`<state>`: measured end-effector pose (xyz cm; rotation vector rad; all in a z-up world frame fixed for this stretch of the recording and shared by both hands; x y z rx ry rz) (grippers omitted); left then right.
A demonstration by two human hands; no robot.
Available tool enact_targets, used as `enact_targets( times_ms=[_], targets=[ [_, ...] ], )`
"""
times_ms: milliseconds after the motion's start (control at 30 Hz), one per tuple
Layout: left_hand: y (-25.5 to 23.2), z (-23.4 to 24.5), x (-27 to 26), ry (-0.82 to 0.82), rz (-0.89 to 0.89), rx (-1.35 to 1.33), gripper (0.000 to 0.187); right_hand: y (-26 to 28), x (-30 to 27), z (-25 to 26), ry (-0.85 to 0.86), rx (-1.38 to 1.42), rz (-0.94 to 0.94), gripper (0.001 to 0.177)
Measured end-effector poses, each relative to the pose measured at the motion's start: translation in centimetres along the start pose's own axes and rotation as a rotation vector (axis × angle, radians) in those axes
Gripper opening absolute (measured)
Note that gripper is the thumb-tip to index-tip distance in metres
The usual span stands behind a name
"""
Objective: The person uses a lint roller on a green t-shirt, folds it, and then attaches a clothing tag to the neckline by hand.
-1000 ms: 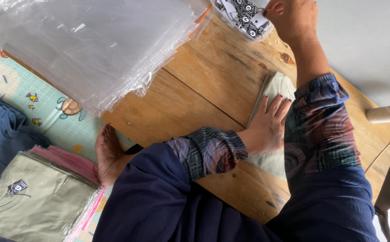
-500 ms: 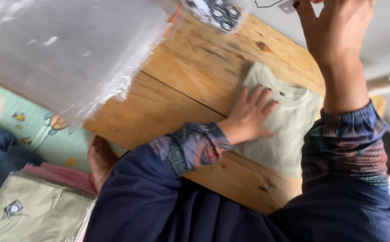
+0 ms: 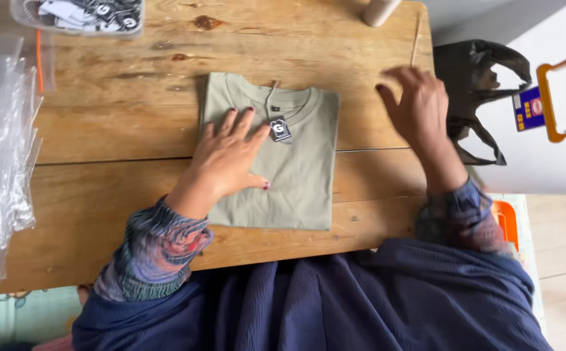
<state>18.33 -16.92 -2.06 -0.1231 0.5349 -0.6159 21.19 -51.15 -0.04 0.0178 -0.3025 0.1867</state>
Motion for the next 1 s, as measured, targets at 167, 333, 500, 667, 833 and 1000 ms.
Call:
enact_targets(
  times_ms=[167, 333, 500, 667, 833, 1000],
  targets=[
    [1.7, -1.5, 0.5, -0.093, -0.026, 0.11, 0.112, -4.8, -1.2, -6.2, 0.077, -0.248, -0.053, 0.032],
    [1.5, 0.7, -1.2, -0.124, -0.095, -0.003, 0.078, -0.7, -3.6, -3.0, 0.191, -0.31, -0.028, 0.025],
    [2.4, 2.0, 0.3, -0.519, 0.013, -0.131, 0.027, 0.6, -2.6, -0.5, 0.154, -0.2, -0.038, 0.026],
    [2.4, 0.8, 2.8, -0.666, -0.201, -0.151, 0.019, -0.1, 0.5, -3.8, -0.015, -0.044, 0.047, 0.029],
    [2.0, 0.4, 3.8, -0.767, -0.25, -0.052, 0.007, 1.4, 0.4, -5.2, -0.056, -0.036, 0.095, 0.032],
    [1.3, 0.5, 3.7, -0.988, -0.268, 0.106, 0.015, 1.5, -0.1, -5.2, -0.136, 0.031, 0.194, 0.041]
  ],
)
Point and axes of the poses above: each hand's wrist, its own x-axis towards the middle knuckle, its own z-axis out of the back of the hand, y = z × x, the point moved 5 cm from there along x, towards the middle knuckle, and after that the axes turned 5 degrees about y, right-handed, at the moved point
